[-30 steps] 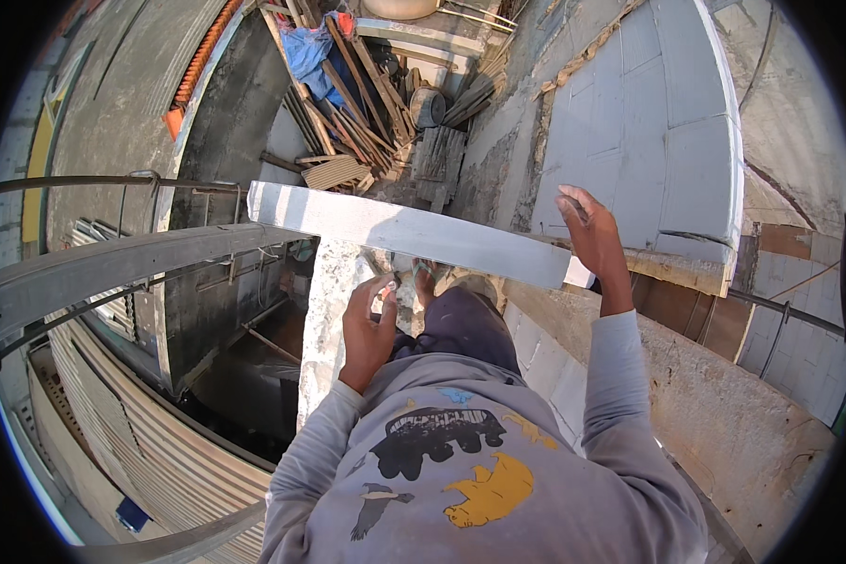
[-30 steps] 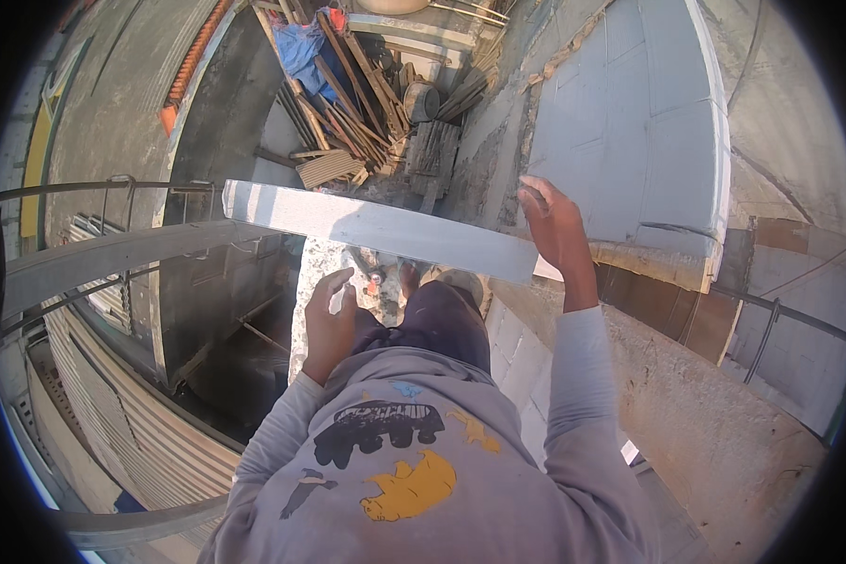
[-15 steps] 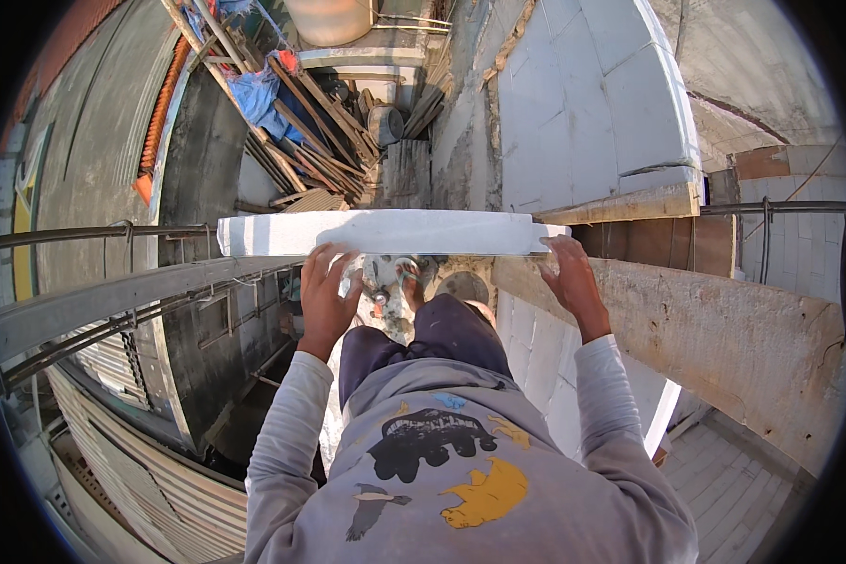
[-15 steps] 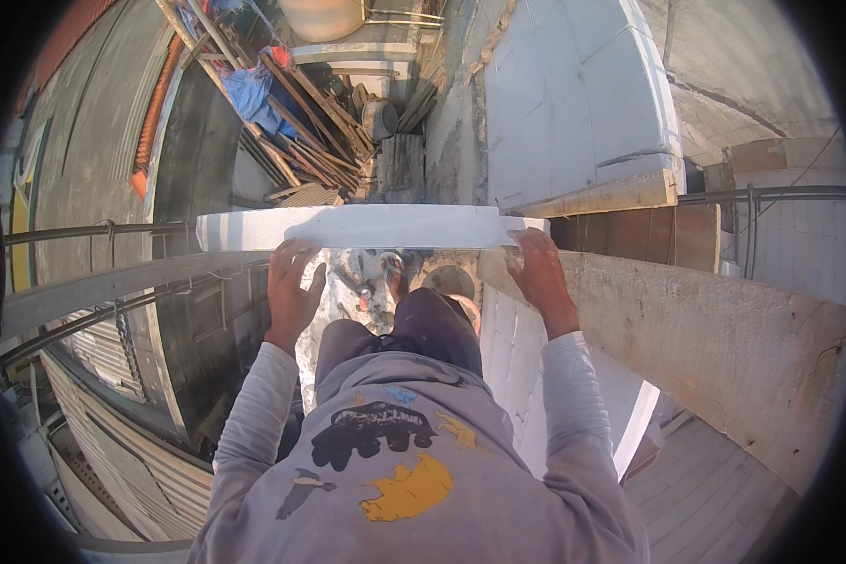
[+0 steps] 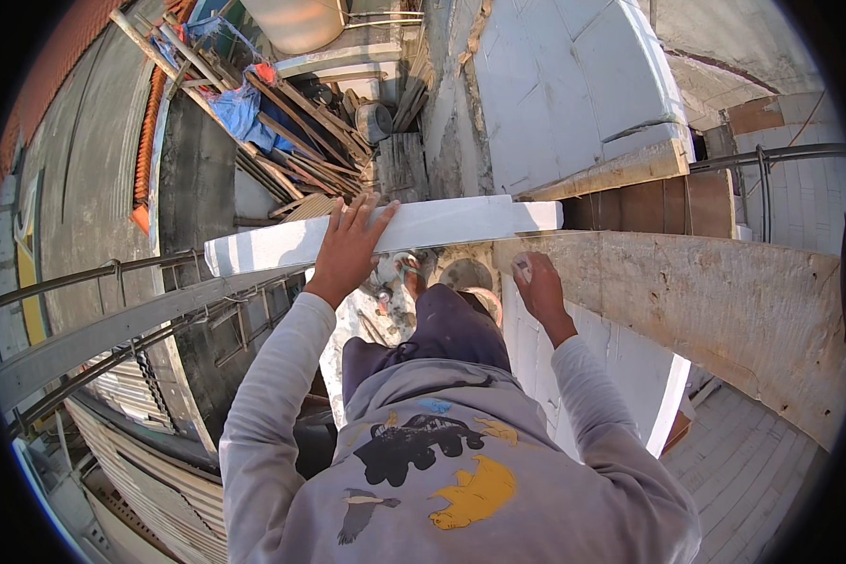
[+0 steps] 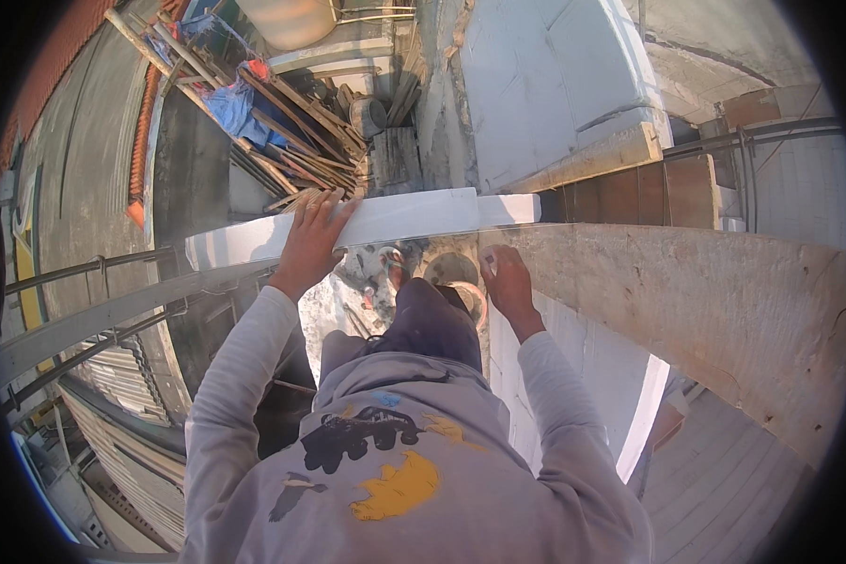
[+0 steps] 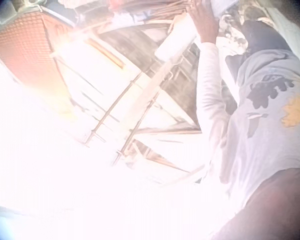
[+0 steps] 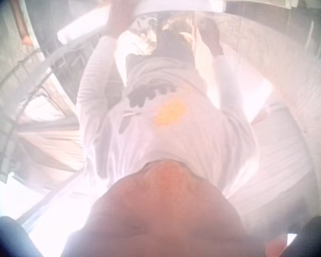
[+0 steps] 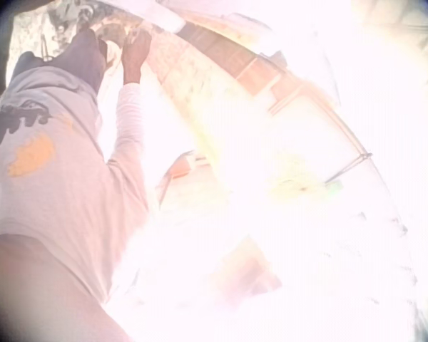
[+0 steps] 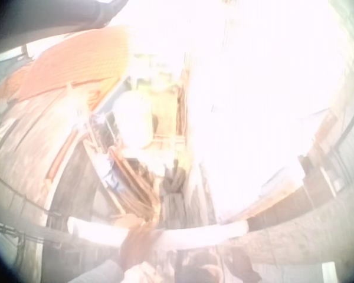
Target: The person measures a metal frame with a tape measure, then picks up a white insulation panel and applies cement to its edge using a trowel. The person positions the panel against the frame and adjusts it, then measures the panel again.
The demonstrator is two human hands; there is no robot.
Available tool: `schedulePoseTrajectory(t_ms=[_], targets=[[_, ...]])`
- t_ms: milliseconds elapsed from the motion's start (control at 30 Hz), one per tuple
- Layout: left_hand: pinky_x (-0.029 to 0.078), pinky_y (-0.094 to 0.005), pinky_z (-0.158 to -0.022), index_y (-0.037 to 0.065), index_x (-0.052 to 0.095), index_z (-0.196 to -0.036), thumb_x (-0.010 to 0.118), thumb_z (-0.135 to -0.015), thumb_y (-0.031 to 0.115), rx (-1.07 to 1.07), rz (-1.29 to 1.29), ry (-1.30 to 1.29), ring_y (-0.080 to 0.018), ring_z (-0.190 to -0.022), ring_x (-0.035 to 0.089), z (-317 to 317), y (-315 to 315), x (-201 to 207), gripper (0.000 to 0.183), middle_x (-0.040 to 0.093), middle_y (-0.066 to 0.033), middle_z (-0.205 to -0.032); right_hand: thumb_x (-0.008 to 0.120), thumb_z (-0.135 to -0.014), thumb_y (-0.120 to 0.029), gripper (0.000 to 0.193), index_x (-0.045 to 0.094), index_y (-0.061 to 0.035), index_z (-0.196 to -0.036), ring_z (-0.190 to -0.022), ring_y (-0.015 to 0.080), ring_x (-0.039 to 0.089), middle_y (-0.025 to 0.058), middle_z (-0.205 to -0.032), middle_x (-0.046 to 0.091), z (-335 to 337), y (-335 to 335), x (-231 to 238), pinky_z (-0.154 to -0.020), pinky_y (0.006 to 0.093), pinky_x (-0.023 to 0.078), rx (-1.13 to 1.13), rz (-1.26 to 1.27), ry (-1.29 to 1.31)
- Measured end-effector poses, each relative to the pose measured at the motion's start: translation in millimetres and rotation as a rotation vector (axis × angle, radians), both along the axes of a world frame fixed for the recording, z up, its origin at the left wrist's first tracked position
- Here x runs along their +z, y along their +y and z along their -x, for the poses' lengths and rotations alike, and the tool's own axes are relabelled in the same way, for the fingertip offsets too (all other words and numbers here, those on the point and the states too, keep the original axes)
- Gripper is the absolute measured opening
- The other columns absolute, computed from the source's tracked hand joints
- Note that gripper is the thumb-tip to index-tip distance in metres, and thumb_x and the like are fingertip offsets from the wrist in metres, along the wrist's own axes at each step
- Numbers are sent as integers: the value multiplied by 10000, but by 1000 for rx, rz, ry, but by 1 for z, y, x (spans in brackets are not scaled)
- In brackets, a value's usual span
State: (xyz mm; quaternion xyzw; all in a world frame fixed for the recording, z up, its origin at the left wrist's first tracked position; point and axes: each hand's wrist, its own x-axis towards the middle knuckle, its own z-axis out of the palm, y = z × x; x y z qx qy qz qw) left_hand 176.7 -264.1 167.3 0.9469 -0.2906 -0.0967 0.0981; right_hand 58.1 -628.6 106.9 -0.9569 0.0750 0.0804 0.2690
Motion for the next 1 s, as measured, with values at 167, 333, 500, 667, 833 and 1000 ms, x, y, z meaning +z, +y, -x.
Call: schedulePoseTrajectory(t_ms=[167,333,500,667,833,1000], targets=[[256,-488,-1250,225,344,-1577,871,-715,156,-20,-14,-1,-319,-1441,402,-4,-2,3,1012,441,-131,-1539,788,-813,-136,595,558,-33,-1352,-1342,347,498,157,-1339,582,-38,-13,-96,-1131,452,405,161,28,-131],[236,-511,-1258,204,362,-1565,880,-698,152,-30,-21,64,-324,-1458,376,-11,-8,7,1012,435,-115,-1544,862,-715,-257,848,463,-139,-1455,-1462,321,382,64,-1430,537,-92,-22,-151,-1223,602,229,404,168,-210],[226,-530,-1261,187,374,-1559,882,-690,139,-27,-25,112,-324,-1471,361,-14,-7,5,1008,420,-118,-1554,941,-563,-375,939,494,-223,-1375,-1432,299,415,46,-1382,538,-110,-32,-165,-1189,668,219,462,111,-172],[217,-537,-1263,180,375,-1559,883,-687,141,-7,16,138,-321,-1472,359,-14,-6,7,1009,403,-119,-1562,937,-575,-371,932,488,-221,-1378,-1404,308,435,62,-1365,534,-113,-33,-156,-1190,662,223,506,117,-132],[216,-570,-1247,133,390,-1538,869,-710,183,-14,60,89,-368,-1490,316,-8,-5,14,959,369,-155,-1584,918,-638,-337,948,446,-181,-1445,-1418,341,412,111,-1415,503,-97,-27,-148,-1212,639,197,375,194,-177],[205,-587,-1234,93,315,-1559,884,-731,245,142,269,-64,-429,-1512,245,28,31,9,1016,308,-197,-1618,814,-813,-311,798,437,-97,-1483,-1437,392,366,183,-1481,460,-19,-16,-106,-1225,543,252,111,180,-56]])
